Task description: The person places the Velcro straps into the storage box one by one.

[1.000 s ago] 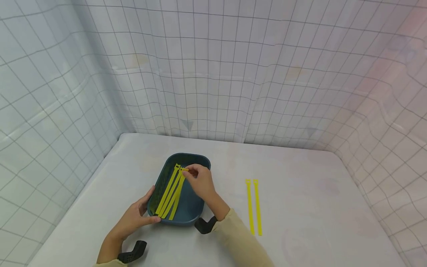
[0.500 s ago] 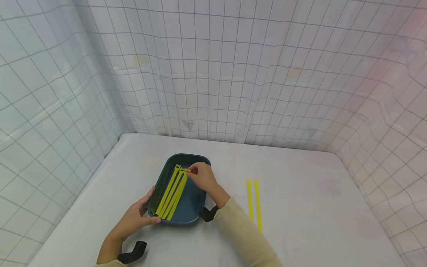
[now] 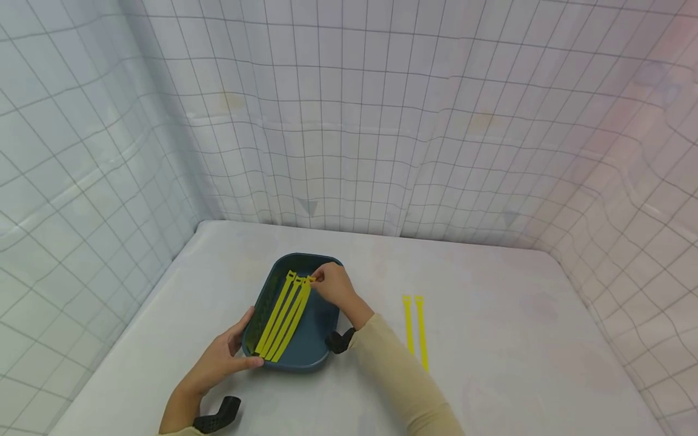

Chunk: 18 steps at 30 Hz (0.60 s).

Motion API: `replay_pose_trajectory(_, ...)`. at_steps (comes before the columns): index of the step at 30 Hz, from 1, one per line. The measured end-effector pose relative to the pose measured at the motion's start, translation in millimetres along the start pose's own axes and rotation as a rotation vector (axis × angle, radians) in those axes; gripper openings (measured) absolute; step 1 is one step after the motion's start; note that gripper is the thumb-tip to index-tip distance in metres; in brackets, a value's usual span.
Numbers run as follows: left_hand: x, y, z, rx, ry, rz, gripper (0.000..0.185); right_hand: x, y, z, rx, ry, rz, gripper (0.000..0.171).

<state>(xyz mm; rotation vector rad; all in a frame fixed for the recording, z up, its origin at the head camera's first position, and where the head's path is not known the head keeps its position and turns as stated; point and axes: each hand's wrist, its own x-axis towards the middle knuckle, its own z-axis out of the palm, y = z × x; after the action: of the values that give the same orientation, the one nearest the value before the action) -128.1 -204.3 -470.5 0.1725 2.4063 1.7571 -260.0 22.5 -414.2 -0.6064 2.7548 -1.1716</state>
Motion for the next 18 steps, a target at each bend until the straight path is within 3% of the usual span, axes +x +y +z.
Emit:
replay_pose_trajectory(8,0.6,-0.2,-1.3,-0.013,0.007,0.02,0.102,12,2,2,-0.009,-0.018,0.046,0.01)
replay_pose_trajectory(18,-0.9,1.5,-0.2,-0.03,-0.001,0.027,0.101,16,4,8,-0.069,0.005,0.028,0.01)
